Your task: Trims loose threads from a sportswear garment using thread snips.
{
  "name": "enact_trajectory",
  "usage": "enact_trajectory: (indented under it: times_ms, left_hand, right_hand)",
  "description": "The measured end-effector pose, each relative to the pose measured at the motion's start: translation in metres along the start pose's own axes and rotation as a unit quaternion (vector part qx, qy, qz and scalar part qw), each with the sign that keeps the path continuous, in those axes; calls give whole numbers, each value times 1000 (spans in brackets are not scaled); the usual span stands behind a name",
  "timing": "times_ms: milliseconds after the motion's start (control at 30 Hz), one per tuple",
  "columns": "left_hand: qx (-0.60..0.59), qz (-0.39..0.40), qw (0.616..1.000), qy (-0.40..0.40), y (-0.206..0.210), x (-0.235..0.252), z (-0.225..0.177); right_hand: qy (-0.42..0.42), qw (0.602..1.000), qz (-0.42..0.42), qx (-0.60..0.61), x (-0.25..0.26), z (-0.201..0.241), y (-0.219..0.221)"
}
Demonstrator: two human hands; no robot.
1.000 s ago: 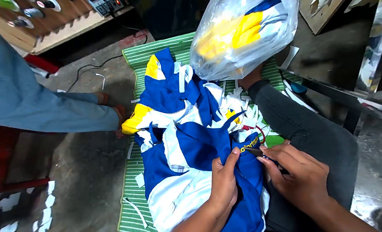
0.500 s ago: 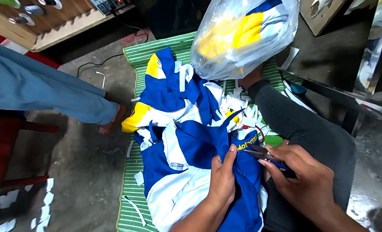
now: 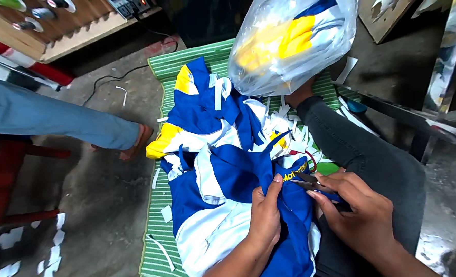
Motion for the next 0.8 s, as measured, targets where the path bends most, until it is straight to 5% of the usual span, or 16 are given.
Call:
enact_trajectory:
  times_ms: [100,300,433,600,800]
  left_hand:
    - [-6,-2,1000,-8,0,0,-1]
    - [7,-2,1000,-1,-1,0,0]
    - [24,3,1000,17,-1,-1,0]
    - [24,9,1000,3,-2,0,0]
    - [28,21,999,16,-4,1,0]
  right_hand:
    - [40,997,1,70,-1,-3,4]
    - [-19,1000,-19,-16,-2,0,4]
    - [60,993,6,99,-1,-4,6]
    - [-16,1000,-12,-10,-1,0,5]
    - [1,1000,14,19,1,-2,7]
Point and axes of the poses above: each hand's wrist, its own x-axis towards the middle knuckle, its own y-axis out of the palm, z = x × y, the point moved 3 cm from there along x, towards the middle knuckle, and after that the axes turned 13 degrees about x, right-handed, at the moved point
